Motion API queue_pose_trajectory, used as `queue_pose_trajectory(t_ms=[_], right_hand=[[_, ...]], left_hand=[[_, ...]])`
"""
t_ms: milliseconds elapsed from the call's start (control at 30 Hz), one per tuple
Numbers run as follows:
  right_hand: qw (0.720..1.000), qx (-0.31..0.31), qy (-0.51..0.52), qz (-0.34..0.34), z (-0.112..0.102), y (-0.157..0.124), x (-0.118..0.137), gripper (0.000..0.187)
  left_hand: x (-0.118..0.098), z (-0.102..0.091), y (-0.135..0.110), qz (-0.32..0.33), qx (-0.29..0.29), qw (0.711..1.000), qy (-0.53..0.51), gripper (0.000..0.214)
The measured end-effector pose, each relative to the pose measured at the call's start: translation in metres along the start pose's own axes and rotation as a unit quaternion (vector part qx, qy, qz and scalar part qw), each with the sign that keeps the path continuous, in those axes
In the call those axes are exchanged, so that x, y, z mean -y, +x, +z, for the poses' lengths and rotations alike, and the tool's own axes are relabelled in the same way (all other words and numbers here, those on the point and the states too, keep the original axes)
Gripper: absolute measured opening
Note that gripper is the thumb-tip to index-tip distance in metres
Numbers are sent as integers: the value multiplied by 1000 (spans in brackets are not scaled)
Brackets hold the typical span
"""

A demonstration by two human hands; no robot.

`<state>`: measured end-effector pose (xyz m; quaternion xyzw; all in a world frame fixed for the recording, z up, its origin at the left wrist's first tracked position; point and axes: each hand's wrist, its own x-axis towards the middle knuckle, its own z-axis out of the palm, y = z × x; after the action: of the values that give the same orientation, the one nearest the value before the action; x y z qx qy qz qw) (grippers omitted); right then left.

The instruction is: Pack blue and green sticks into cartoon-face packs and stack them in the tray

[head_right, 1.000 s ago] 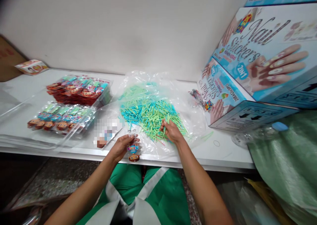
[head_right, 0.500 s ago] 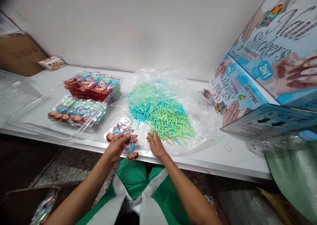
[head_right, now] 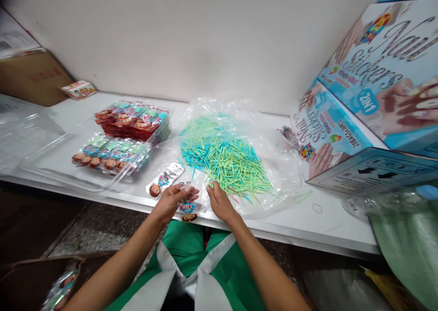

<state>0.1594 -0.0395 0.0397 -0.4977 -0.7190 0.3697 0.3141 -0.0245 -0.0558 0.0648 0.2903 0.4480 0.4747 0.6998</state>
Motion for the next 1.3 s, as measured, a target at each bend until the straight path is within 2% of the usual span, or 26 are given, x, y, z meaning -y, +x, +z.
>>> queue_pose_trajectory(t_ms=[100,200,333,533,667,900,967,1067,1167,1300], right_hand=[[1000,3,-17,-8,-13,2,10,20],[999,40,-22,-10,-25,2,21,24],[989,84,-113,-48,-41,2,37,26],[950,178,-239,-91,-66,3,58,28],[928,229,-277,-103,-72,6,64,27],[906,261,-313,-118,-72,7,65,20],[903,269,-311,-122,-74,7,66,21],[919,265,-265,-125,-78,8,65,23],[934,254,-218,-123,-78,9,63,23],[936,236,-233,-120,-74,9,58,25]], left_hand=[[1,4,0,15,2,999,39,27],[1,10,1,33,-4,998,57,24],[2,14,2,48,-16,994,98,24],[-4,17,-6,152,-43,947,281,15],[-10,18,-11,159,-46,940,298,7],[-11,15,-8,220,-1,913,344,6],[-11,15,-9,213,3,913,348,5],[-10,18,-10,174,7,922,346,14],[-7,21,-10,128,30,946,296,21],[-3,24,-8,99,56,965,238,23]])
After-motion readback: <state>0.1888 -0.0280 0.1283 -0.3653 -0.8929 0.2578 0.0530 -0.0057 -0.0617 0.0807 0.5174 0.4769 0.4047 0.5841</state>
